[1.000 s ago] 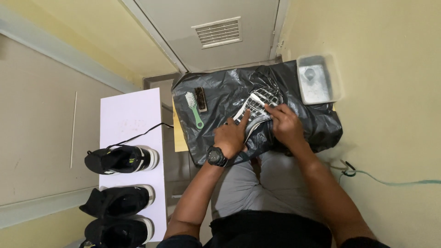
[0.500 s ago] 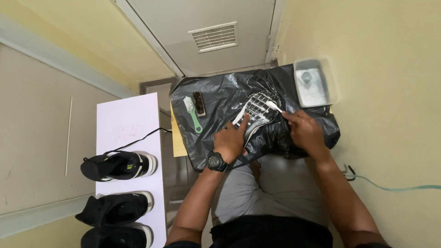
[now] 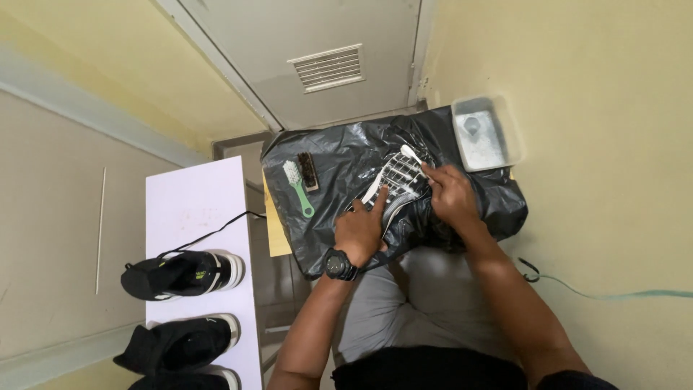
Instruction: Cleaning the sole of a sneaker using a toothbrush and cleaning solution on a work surface.
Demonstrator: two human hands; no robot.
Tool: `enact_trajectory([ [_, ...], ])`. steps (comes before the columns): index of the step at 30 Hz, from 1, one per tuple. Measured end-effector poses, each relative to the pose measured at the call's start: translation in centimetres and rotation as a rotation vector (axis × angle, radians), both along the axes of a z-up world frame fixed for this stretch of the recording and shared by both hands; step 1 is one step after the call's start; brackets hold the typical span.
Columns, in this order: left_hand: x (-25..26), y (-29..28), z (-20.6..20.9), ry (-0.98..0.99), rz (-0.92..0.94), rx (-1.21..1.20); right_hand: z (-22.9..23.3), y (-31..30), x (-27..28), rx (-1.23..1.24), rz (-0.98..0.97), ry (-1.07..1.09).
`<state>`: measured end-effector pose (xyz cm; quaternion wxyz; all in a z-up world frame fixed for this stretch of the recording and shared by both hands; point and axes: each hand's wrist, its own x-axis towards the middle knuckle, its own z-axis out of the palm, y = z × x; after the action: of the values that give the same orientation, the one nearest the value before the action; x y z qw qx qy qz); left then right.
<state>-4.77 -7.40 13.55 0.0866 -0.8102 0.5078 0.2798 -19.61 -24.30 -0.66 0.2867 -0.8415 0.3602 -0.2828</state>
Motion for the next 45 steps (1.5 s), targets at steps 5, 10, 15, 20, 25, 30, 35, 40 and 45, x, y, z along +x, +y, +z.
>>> enact_trajectory([
  [5,0.0,0.1,0.6,0.006,-0.007,-0.013,-1.6,-0.5,-3.0,-0.015,-0.047,0.115],
  [10,-0.2,0.3,0.4,0.005,0.002,-0.018,-0.6,0.5,-4.6,-0.046,-0.135,0.265],
  [15,-0.6,0.1,0.2,-0.017,0.003,-0.005,-3.1,-0.4,-1.7,-0.068,-0.125,0.109],
  [20,-0.9,0.2,1.0,-0.007,0.008,-0.003,-3.1,-1.3,0.5,0.030,-0.073,0.024],
  [25,-1.0,0.0,2.1,0.018,0.012,0.016,-6.2,-2.1,-1.8,0.033,-0.133,0.130],
  [30,-0.8,0.1,1.6,0.005,0.012,0.013,-7.9,-0.8,-3.8,-0.069,-0.180,0.076],
  [35,-0.9,0.0,2.1,0.011,0.013,0.033,-5.6,0.5,-2.0,-0.152,-0.140,-0.143],
  [40,-0.4,-0.2,1.5,0.015,0.010,0.024,-4.1,3.7,-1.6,-0.164,-0.068,-0.219],
  [45,-0.1,-0.3,1.9,0.040,0.001,0.032,-4.0,6.7,-2.1,-0.060,0.050,-0.170],
])
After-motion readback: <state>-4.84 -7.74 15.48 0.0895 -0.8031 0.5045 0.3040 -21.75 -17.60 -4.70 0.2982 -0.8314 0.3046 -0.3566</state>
